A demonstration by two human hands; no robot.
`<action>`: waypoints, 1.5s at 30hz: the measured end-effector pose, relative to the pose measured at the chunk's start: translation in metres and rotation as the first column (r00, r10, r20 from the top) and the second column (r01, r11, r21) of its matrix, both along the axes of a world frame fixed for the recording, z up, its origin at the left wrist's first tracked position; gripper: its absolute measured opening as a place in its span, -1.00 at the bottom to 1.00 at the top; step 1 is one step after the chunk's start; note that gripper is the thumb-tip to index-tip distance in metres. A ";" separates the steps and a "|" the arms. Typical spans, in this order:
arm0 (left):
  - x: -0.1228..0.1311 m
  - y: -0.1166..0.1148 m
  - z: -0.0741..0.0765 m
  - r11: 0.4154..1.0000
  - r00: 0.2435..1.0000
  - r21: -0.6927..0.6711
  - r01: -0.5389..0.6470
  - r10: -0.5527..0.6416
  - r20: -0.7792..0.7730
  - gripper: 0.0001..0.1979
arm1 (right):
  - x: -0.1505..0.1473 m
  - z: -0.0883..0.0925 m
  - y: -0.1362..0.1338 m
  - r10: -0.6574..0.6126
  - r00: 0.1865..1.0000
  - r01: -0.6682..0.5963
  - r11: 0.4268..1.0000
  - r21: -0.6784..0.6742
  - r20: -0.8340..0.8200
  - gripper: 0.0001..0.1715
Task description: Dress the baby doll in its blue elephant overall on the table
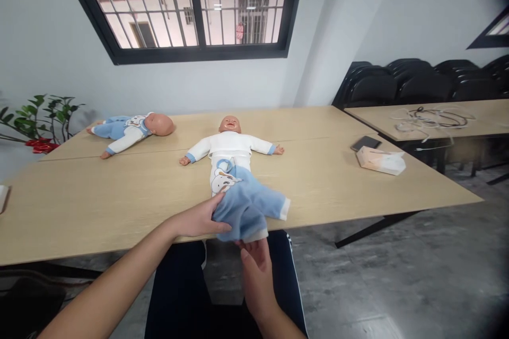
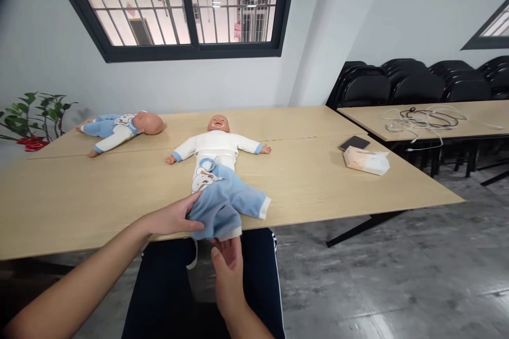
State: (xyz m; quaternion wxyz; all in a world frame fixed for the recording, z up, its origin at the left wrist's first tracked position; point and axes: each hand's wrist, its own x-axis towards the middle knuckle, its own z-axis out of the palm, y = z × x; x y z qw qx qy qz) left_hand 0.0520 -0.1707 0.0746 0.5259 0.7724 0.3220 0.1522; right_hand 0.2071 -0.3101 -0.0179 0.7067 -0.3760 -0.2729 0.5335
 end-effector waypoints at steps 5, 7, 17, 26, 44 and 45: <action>0.003 -0.007 -0.009 0.994 0.988 -0.090 0.060 -0.072 -0.135 -0.49 | 0.004 0.000 0.002 -0.009 1.000 0.009 1.000 0.002 0.020 -0.25; 0.006 -0.009 -0.019 0.996 0.989 -0.085 0.023 -0.035 -0.142 -0.46 | 0.003 -0.001 -0.001 0.021 0.998 -0.019 0.999 -0.027 0.060 -0.26; 0.010 -0.016 -0.043 0.980 0.950 -0.078 -0.181 0.195 0.246 -0.54 | 0.004 -0.020 -0.014 -0.034 0.956 0.070 0.991 -0.115 0.291 -0.37; 0.010 -0.027 -0.014 0.995 0.971 0.097 -0.037 0.059 -0.233 -0.42 | 0.003 -0.012 -0.018 0.065 0.951 -0.049 0.997 -0.060 0.302 -0.43; 0.027 -0.064 -0.042 0.977 0.979 0.053 -0.206 0.205 0.021 -0.44 | -0.003 -0.006 -0.024 0.159 0.891 -0.148 0.987 -0.059 0.425 -0.29; 0.029 -0.068 -0.047 0.969 0.971 0.072 -0.237 0.235 0.039 -0.43 | -0.003 -0.004 -0.023 0.193 0.902 -0.180 0.981 -0.070 0.385 -0.31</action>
